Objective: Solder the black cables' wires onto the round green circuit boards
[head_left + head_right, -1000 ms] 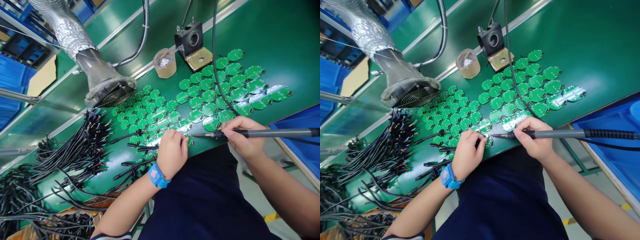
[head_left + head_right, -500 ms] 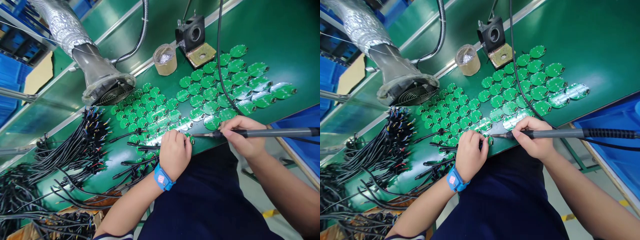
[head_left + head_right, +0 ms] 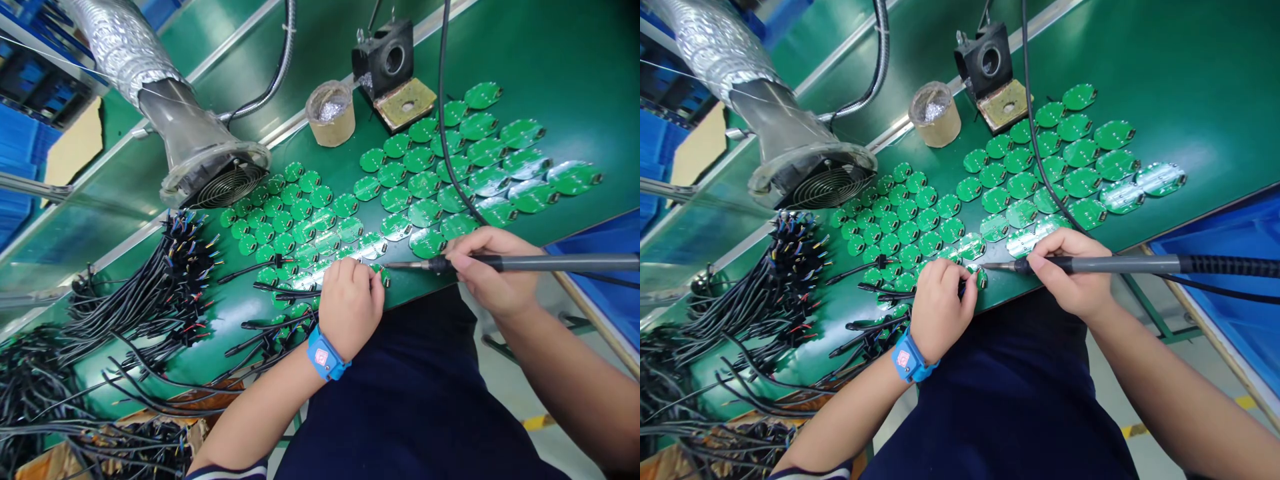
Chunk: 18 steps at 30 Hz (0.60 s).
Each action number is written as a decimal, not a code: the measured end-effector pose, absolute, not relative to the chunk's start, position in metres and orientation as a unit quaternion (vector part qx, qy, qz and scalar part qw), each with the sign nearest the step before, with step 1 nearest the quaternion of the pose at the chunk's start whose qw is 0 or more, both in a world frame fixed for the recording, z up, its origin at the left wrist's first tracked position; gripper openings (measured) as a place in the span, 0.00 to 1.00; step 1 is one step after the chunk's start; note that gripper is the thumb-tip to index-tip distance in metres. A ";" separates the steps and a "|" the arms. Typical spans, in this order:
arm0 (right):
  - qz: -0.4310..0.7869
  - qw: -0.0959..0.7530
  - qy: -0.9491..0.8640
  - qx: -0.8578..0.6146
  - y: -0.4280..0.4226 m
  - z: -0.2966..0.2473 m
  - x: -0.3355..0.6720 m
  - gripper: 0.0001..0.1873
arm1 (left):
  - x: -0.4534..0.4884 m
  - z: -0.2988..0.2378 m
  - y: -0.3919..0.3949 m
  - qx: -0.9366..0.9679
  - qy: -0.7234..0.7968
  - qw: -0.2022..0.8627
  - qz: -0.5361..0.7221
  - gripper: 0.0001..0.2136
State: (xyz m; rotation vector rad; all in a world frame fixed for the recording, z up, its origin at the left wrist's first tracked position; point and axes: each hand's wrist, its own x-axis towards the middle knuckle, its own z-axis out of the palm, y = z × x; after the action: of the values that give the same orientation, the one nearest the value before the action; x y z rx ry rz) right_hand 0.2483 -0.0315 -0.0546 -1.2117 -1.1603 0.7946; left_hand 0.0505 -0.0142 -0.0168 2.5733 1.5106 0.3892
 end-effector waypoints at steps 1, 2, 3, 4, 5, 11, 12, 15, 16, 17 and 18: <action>0.342 0.595 -0.507 -0.521 -0.031 -0.054 0.248 0.03 | 0.050 -0.017 -0.014 0.853 0.501 0.068 0.130 0.07; 0.342 0.590 -0.515 -0.519 -0.031 -0.053 0.248 0.03 | 0.050 -0.017 -0.014 0.852 0.502 0.070 0.131 0.06; 0.342 0.587 -0.522 -0.516 -0.031 -0.052 0.248 0.02 | 0.050 -0.017 -0.014 0.851 0.503 0.071 0.132 0.06; 0.342 0.584 -0.527 -0.515 -0.031 -0.051 0.248 0.02 | 0.050 -0.017 -0.014 0.850 0.504 0.073 0.132 0.06; 0.342 0.581 -0.530 -0.514 -0.031 -0.051 0.248 0.03 | 0.050 -0.017 -0.014 0.849 0.506 0.074 0.132 0.07; 0.346 0.569 -0.546 -0.509 -0.031 -0.049 0.249 0.02 | 0.052 -0.015 -0.013 0.844 0.515 0.078 0.125 0.07; 0.346 0.568 -0.547 -0.508 -0.031 -0.049 0.248 0.02 | 0.052 -0.015 -0.013 0.843 0.518 0.078 0.123 0.07; 0.342 0.568 -0.548 -0.510 -0.031 -0.049 0.248 0.02 | 0.053 -0.014 -0.014 0.840 0.523 0.078 0.119 0.06; 0.339 0.568 -0.547 -0.512 -0.031 -0.049 0.249 0.02 | 0.054 -0.014 -0.014 0.839 0.525 0.078 0.119 0.06; 0.336 0.569 -0.545 -0.515 -0.032 -0.049 0.249 0.02 | 0.054 -0.014 -0.014 0.838 0.526 0.077 0.120 0.06; 0.334 0.570 -0.544 -0.517 -0.032 -0.050 0.249 0.02 | 0.054 -0.014 -0.014 0.838 0.527 0.077 0.121 0.06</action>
State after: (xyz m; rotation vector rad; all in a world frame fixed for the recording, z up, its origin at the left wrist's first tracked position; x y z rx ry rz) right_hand 0.2491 -0.0319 -0.0495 -1.2132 -1.2778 0.7843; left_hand 0.0541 -0.0137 -0.0144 2.5092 1.5794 0.3630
